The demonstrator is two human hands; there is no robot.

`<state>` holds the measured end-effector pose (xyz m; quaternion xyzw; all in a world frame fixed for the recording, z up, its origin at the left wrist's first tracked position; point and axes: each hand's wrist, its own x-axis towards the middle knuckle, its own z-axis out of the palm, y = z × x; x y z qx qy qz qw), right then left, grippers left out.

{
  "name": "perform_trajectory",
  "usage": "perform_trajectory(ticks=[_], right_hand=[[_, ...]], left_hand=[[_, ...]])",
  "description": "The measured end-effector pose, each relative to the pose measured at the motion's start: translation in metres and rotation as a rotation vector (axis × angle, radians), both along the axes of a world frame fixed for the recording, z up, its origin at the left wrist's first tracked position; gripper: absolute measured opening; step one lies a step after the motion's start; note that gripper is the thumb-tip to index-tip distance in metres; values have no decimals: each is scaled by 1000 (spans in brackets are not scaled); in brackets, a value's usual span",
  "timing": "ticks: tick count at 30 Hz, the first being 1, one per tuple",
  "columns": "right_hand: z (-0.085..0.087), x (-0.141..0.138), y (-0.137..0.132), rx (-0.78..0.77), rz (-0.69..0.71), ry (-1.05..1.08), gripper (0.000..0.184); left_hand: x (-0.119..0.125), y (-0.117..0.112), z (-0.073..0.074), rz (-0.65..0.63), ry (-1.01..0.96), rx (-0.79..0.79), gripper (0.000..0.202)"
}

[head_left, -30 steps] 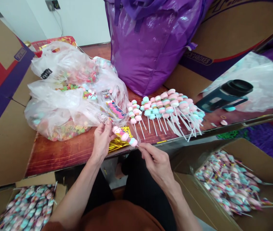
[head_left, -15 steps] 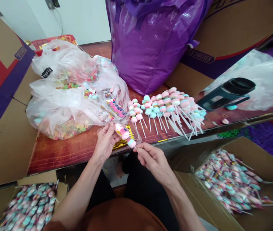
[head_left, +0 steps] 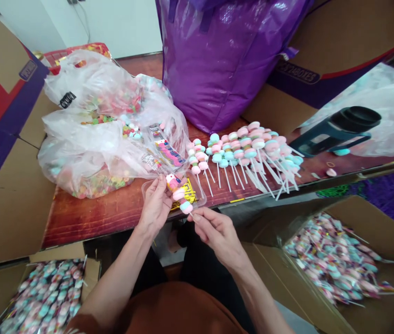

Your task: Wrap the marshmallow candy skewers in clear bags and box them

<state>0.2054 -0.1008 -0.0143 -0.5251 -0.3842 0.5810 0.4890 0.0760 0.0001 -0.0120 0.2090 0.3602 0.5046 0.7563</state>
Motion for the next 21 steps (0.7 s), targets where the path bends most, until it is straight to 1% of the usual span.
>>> perform_trajectory(ticks=[2,4,8,10,14,17,21], right_hand=[[-3,-4,1,-19,-29,76,30],[-5,-7,5,-14,-67,101,29],[-3,-9,12,48,-84,29,27],[-2,-9,13,94,-99,-72,27],[-2,-10,9,197,-145,-366,23],[-4,-11,7,266,-157,-492,23],[-8,-9,13,480,-200,-743,22]], left_hand=[[2,-2,0,-17,10,15,35],[4,-5,1,-54,34,20,34],[3,-7,3,-117,76,28,37],[0,-4,4,-128,91,31,38],[-6,5,6,-123,101,20,39],[-5,7,8,-124,102,10,39],[0,1,7,-137,121,7,36]])
